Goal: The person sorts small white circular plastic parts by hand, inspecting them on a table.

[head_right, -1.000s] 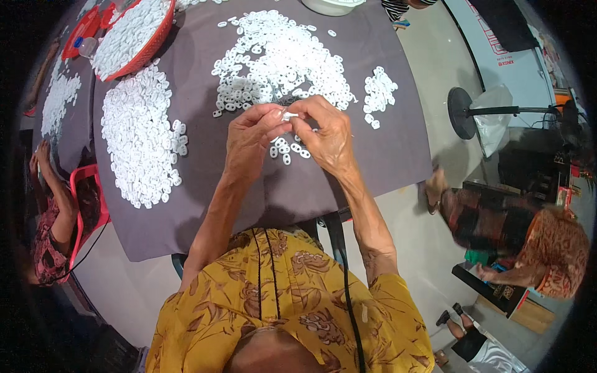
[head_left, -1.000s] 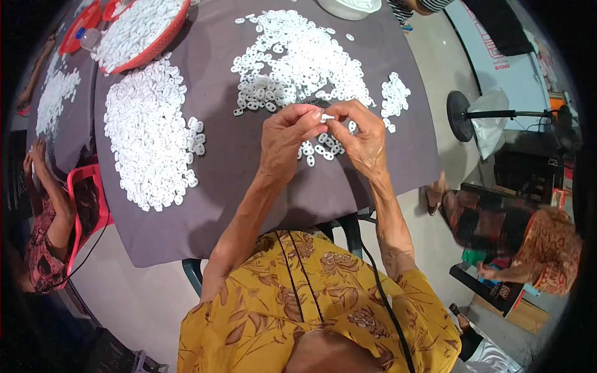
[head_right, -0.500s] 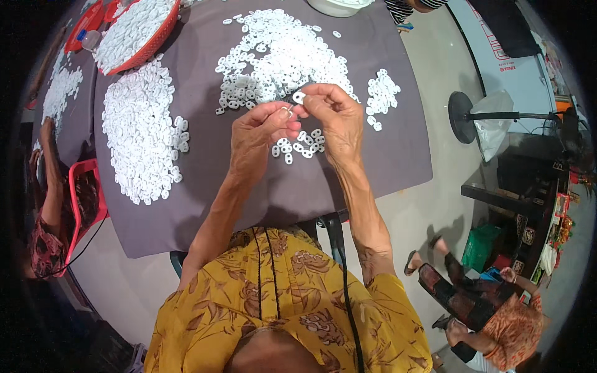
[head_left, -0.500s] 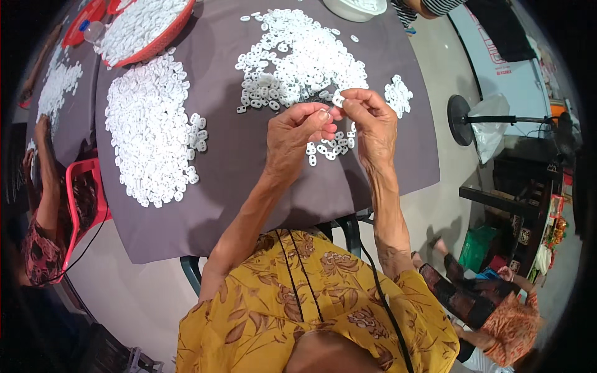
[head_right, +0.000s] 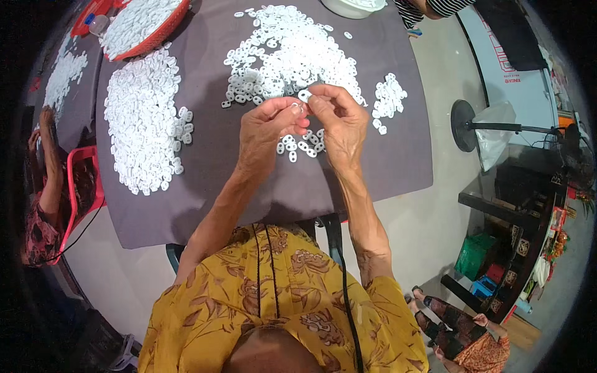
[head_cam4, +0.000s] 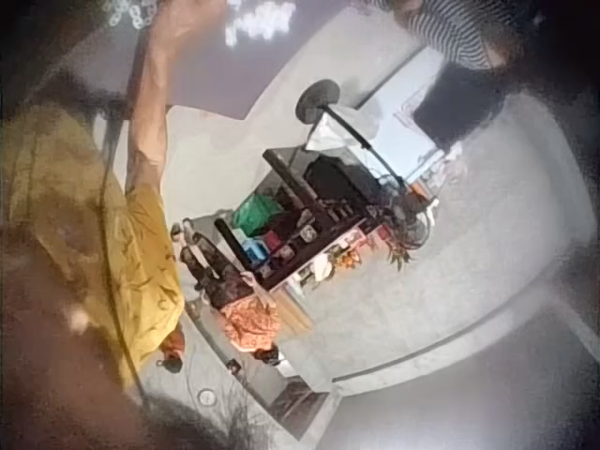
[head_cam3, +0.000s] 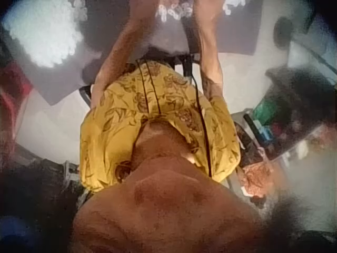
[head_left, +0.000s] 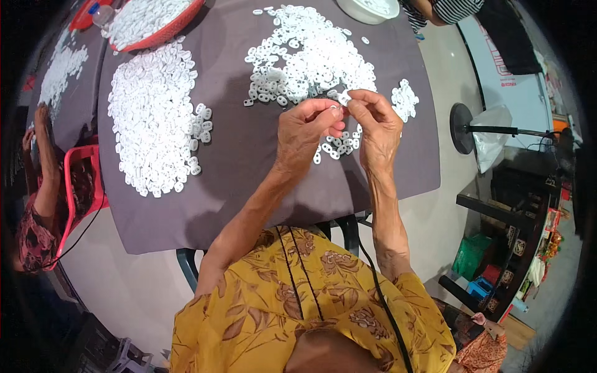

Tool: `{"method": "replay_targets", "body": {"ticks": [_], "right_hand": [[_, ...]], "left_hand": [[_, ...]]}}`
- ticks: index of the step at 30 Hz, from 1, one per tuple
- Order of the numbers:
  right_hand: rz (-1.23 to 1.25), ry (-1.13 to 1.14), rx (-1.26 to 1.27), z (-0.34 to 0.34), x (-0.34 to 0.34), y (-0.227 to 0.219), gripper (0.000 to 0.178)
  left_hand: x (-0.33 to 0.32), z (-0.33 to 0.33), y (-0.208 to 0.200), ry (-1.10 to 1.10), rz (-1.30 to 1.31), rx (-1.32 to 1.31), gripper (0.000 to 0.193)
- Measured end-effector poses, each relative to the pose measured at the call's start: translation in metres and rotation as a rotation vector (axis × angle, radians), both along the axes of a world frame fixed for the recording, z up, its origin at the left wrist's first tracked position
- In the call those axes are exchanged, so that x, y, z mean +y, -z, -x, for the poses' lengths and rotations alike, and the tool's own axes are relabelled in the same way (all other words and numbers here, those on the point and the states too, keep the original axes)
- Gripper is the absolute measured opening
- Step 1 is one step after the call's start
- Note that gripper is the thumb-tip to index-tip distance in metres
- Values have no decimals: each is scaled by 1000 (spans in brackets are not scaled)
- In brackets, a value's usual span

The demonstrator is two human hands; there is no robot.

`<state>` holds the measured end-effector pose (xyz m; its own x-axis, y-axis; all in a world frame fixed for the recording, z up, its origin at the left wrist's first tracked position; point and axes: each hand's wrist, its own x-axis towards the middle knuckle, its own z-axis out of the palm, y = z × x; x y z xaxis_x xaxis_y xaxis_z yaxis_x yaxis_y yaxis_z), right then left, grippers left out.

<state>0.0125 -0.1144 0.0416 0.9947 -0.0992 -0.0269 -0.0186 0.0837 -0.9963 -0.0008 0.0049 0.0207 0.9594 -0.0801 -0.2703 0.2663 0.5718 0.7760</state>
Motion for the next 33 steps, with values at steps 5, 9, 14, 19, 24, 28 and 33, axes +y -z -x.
{"method": "replay_targets", "body": {"ticks": [5, 9, 14, 19, 24, 28, 33], "right_hand": [[-4, 2, -13, -1, -1, 2, 15], [-2, -3, -11, 0, -2, 2, 15], [66, -3, -29, 0, -3, 5, 15], [117, -8, -19, 3, -4, 6, 14], [103, -5, 1, 5, -3, 6, 14], [108, -40, 13, 6, -4, 6, 14], [117, -89, 34, 3, -8, 10, 13]], "left_hand": [[-1, 0, -1, 8, -19, -24, 19], [-2, 0, -2, 1, -19, -11, 18], [-2, 0, 0, -5, -36, -1, 19], [-2, 0, 3, -10, 1, -3, 22], [-2, 0, 7, -28, -3, -14, 23], [0, 1, 11, -21, 4, -35, 29], [1, -1, 15, -8, 11, -36, 30]]}}
